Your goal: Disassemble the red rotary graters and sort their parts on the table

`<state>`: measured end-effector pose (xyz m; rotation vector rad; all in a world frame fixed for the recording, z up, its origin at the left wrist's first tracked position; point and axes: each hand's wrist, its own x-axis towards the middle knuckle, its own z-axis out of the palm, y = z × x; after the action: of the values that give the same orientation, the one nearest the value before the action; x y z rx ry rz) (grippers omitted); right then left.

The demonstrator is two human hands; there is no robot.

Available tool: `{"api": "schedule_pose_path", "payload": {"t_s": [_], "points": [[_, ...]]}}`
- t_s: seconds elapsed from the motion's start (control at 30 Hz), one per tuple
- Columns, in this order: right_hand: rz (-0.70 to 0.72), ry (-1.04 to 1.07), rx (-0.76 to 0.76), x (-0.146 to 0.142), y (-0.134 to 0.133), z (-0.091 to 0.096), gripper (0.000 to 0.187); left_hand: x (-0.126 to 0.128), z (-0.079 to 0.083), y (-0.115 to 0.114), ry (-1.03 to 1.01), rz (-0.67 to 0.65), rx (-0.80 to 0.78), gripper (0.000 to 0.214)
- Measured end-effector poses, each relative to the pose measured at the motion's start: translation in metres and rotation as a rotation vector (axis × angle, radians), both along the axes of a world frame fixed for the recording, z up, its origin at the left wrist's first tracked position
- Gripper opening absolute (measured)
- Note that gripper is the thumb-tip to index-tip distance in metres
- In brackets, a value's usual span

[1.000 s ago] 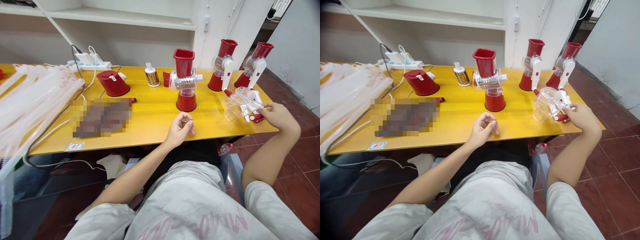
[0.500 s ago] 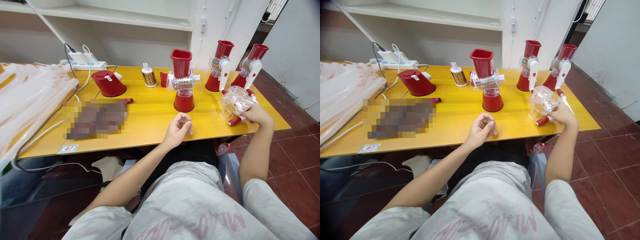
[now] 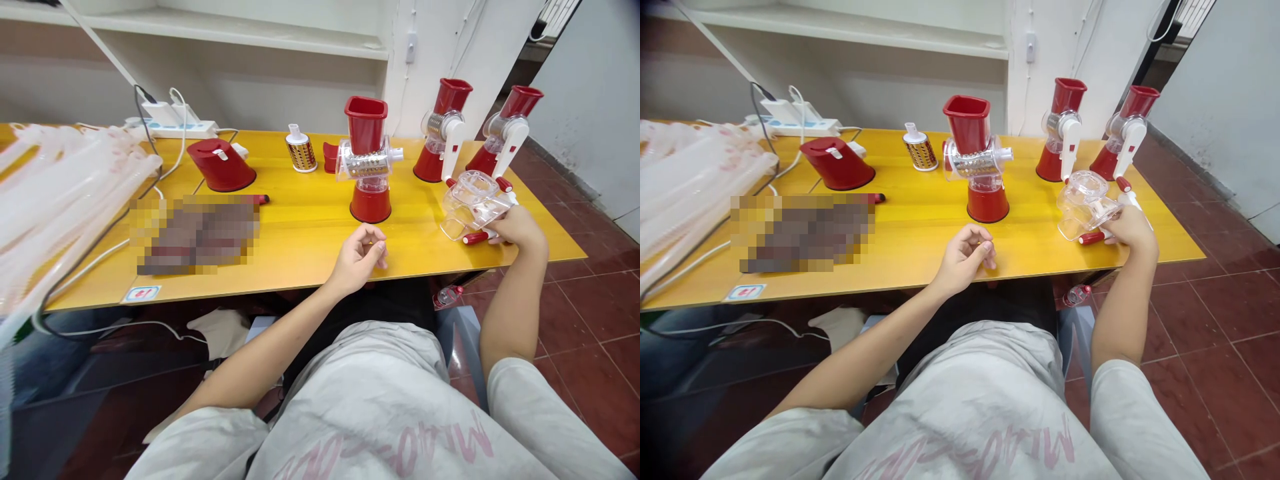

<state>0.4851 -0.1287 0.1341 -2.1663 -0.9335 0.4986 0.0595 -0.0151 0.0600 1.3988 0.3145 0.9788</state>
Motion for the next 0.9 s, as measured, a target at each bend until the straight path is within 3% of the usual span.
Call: {"api": "schedule_pose_path", "payload": {"t_s": [0.2,0.33,0.43,0.53,0.63,0.67,0.77,0.9], "points": [[-0.138,-0.062,-0.005,0.009,-0.007,0.004,0.017,0.001,-0.001,0.002,0.004,0.009,-0.014,0.067],[-0.179,-0.115,0.084,0.005,-0.015,0.016,0.002,0.001,0.0,0.002,0.004,0.007,-0.017,0.067],[-0.173,-0.199,0.312,-0.006,-0.024,0.031,0.028,0.001,0.001,0.002,0.011,0.01,-0.021,0.065],[-0.01,-0.279,0.498,-0.026,-0.035,0.047,0.058,0.0,0.0,0.003,0.017,0.019,-0.024,0.063],[0.173,-0.348,0.344,-0.051,-0.042,0.058,0.109,0.001,-0.001,0.004,0.017,0.025,-0.024,0.065],[0.211,-0.368,0.271,-0.059,-0.041,0.061,0.118,0.001,-0.001,0.004,0.016,0.027,-0.026,0.066],[0.178,-0.403,0.166,-0.074,-0.033,0.065,0.113,0.001,-0.001,0.004,0.014,0.034,-0.031,0.067],[0.044,-0.381,0.186,-0.076,-0.019,0.062,0.097,0.002,-0.001,0.003,0.023,0.043,-0.037,0.064]]}}
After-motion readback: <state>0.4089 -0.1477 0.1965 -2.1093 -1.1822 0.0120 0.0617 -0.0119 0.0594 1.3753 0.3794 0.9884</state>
